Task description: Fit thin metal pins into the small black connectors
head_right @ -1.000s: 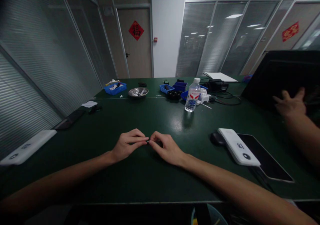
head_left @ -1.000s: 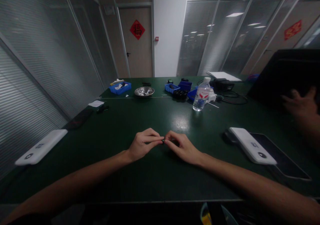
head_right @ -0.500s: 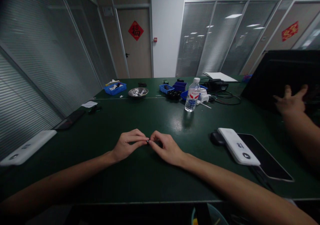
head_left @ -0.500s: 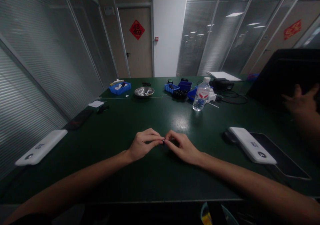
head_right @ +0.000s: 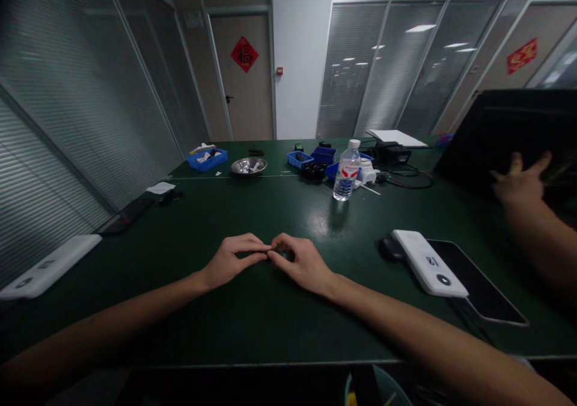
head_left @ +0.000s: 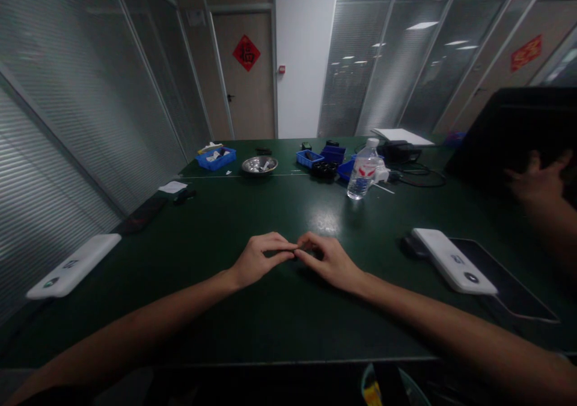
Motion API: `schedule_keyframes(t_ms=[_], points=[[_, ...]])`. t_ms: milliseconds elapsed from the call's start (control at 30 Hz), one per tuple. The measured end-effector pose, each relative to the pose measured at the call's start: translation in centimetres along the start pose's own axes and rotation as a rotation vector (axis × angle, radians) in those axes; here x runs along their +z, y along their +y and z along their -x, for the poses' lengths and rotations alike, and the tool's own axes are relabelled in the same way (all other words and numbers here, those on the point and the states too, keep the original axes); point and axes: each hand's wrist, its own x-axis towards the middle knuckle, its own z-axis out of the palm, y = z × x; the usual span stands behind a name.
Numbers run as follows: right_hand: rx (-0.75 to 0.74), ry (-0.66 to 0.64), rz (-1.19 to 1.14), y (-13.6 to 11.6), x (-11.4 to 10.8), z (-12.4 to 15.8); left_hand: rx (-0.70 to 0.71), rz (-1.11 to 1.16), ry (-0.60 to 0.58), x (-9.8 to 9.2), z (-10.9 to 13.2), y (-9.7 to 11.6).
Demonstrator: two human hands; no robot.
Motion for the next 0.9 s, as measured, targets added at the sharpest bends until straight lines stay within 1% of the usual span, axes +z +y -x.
schedule_keyframes(t_ms=[200,333,467,700,900], points=[[0.033,0.004,0.001,0.1,-0.5,-0.3,-0.066,0.008,-0.050,-0.1,0.1,-0.2],[0.041,-0.025,0.016,0.4,-0.8,-0.5,-0.091,-0.009,-0.062,-0.1,0.2,-0.2],[0.012,-0.059,0.131,0.6,-0.9,-0.6,-0.117,-0.065,-0.056,0.0,0.1,-0.5],[-0.044,-0.115,0.345,0.9,-1.1,-0.6,-0.119,-0.144,-0.097,0.1,-0.1,-1.3],[-0.069,-0.117,0.346,1.0,-1.1,-0.4,-0.114,-0.161,-0.120,-0.1,-0.1,-1.1]])
